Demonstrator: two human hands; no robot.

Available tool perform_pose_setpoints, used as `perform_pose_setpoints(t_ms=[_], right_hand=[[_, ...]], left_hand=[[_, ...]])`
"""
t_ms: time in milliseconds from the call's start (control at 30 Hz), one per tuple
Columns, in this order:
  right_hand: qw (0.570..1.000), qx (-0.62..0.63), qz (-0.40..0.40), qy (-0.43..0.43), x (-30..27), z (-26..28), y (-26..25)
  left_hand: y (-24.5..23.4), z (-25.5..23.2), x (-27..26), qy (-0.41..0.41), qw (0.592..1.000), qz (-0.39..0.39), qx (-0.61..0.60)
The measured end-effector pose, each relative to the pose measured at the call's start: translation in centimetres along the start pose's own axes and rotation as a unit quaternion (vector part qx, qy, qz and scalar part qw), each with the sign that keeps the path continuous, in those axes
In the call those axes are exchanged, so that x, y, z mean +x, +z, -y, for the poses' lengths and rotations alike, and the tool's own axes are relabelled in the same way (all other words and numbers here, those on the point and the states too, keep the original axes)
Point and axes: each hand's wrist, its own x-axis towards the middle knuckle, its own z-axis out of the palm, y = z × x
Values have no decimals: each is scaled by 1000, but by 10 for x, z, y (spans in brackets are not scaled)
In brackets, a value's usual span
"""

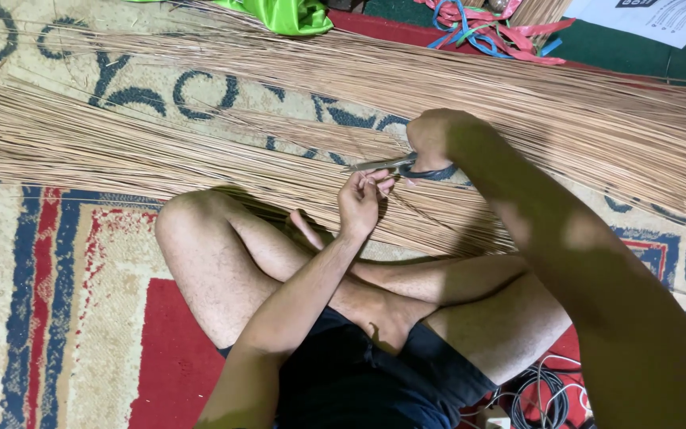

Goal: Assembling a broom by gathering, aligning, and trimming palm leaf ribs

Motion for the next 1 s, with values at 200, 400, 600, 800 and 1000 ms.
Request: perform_pose_setpoints(t_ms=[200, 400, 600, 800, 1000], right_hand=[[999, -13, -22, -29, 16, 4, 11], [999, -7, 0, 36, 19, 8, 22], [997, -9, -17, 80, 2, 17, 16], [997, 28, -43, 58, -4, 3, 30], [995, -20, 24, 92, -3, 20, 12]], left_hand=[[3, -5, -6, -18, 999, -23, -20], [1, 0, -8, -54, 998, -22, -40], [-2, 4, -11, -44, 999, -12, -26], [-6, 3, -7, -5, 1000, -6, 2], [2, -11, -12, -3, 1000, 1, 25]])
